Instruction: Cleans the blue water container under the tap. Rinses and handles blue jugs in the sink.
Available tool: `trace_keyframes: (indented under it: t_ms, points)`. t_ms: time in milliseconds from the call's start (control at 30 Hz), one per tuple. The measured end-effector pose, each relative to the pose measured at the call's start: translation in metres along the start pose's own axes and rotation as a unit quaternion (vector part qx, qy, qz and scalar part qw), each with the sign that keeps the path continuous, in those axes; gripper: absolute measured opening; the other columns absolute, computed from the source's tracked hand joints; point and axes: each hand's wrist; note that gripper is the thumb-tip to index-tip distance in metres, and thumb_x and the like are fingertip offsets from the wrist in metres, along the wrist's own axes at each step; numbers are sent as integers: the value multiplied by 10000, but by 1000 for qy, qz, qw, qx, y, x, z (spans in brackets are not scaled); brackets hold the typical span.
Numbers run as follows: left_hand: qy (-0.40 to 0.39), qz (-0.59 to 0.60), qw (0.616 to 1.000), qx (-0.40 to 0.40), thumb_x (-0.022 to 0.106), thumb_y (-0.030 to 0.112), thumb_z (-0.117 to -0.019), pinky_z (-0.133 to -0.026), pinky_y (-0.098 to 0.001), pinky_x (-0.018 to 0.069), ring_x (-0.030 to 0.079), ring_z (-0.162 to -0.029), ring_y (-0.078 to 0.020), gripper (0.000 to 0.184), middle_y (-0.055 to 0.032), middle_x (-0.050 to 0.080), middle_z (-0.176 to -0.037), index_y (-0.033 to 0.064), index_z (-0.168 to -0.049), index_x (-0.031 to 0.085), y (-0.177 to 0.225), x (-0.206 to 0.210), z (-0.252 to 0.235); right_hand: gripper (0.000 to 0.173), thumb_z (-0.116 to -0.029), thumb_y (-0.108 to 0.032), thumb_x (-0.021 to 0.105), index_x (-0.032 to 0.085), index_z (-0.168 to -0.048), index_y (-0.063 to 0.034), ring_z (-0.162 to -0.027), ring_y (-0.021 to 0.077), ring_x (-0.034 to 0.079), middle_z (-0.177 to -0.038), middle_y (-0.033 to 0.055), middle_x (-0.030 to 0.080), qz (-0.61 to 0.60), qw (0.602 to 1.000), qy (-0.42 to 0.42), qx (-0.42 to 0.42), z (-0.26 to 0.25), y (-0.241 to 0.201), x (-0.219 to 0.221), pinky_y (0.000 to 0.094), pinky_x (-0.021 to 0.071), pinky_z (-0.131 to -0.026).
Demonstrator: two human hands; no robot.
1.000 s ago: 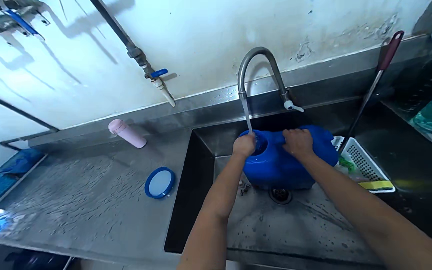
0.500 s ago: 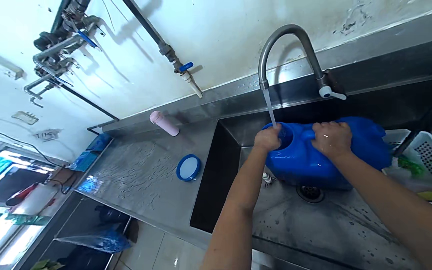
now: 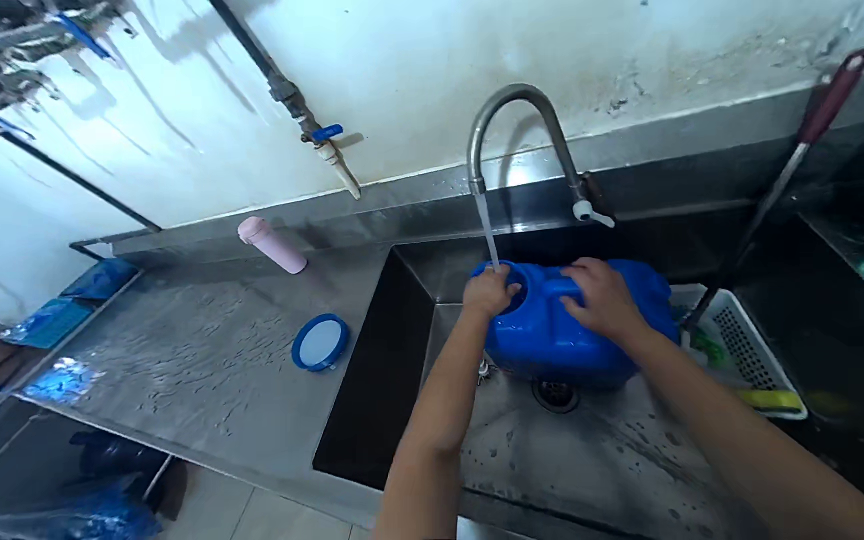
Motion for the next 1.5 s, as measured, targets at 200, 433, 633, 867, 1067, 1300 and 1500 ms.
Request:
trace_keyframes:
  t_ms: [200, 433, 633, 867, 1067, 1300, 1500]
  points:
    - [49, 85, 995, -5, 517, 340, -1079, -1057, -578, 467, 582, -1290, -390, 452, -224, 537, -1464, 78, -1446, 550, 1, 6, 23, 367, -1052, -85, 425, 561, -1322, 123, -1336, 536, 455, -1362, 398, 518, -88, 947, 138, 276, 30, 28, -19, 589, 326, -1142]
    - [117, 161, 980, 2, 573, 303, -1058, -1022, -622, 479, 609, -1247, -394, 403, -207, 584, -1413, 69, -1385, 604, -65, 3, 23, 331, -1020, -7, 454, 601, -1290, 116, -1335, 537, 445, -1366, 371, 536, -88, 961, 52, 256, -8, -38, -28, 613, 315, -1136]
    - [171, 202, 964, 16, 624, 216, -1020, -1103, -592, 430, 584, -1287, -398, 379, -261, 623, -1343, -30, -1308, 634, -178, 13, 24, 287, -1017, -100, 516, 675, -1211, 39, -1230, 491, 573, -1237, 303, 633, 13, 998, -9, 54, -61, -89, 8, 633, 479, -961]
    - [177, 214, 960, -18, 560, 55, -986, -1051, -637, 411, 587, -1224, -473, 344, -370, 616, -1251, -125, -1277, 601, -221, 32, 34, 353, -1042, -227, 555, 616, -1380, -146, -1205, 367, 622, -1330, 171, 638, -6, 987, -145, 69, -134, -148, 39, 600, 516, -930]
    - [143, 170, 975, 20, 641, 66, -902, -1051, -649, 406, 569, -1231, -490, 424, -384, 595, -1264, -140, -1269, 587, -218, 27, 34, 341, -1049, -94, 491, 635, -1353, -43, -1328, 331, 550, -1374, 168, 629, -62, 992, -89, 60, -119, -146, 25, 530, 446, -1058]
    - [111, 90, 987, 69, 628, 74, -961, -1091, -680, 364, 503, -1316, -535, 382, -381, 552, -1352, -99, -1301, 605, -112, 3, 26, 265, -1024, -109, 544, 698, -1189, 31, -1240, 352, 622, -1274, 220, 667, -55, 988, 48, 135, -54, -60, -14, 527, 498, -1026]
    - [23, 32, 995, 87, 570, 111, -1020, -1096, -671, 396, 510, -1341, -502, 432, -341, 522, -1429, -76, -1407, 524, 26, 7, 8, 332, -1066, -144, 484, 633, -1254, 85, -1301, 470, 545, -1350, 307, 582, 21, 965, 60, 255, 14, 57, -42, 623, 439, -1064]
Point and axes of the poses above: each hand's wrist, its own z-axis away from the middle knuckle, its own x-axis out of the palm, y = z × x
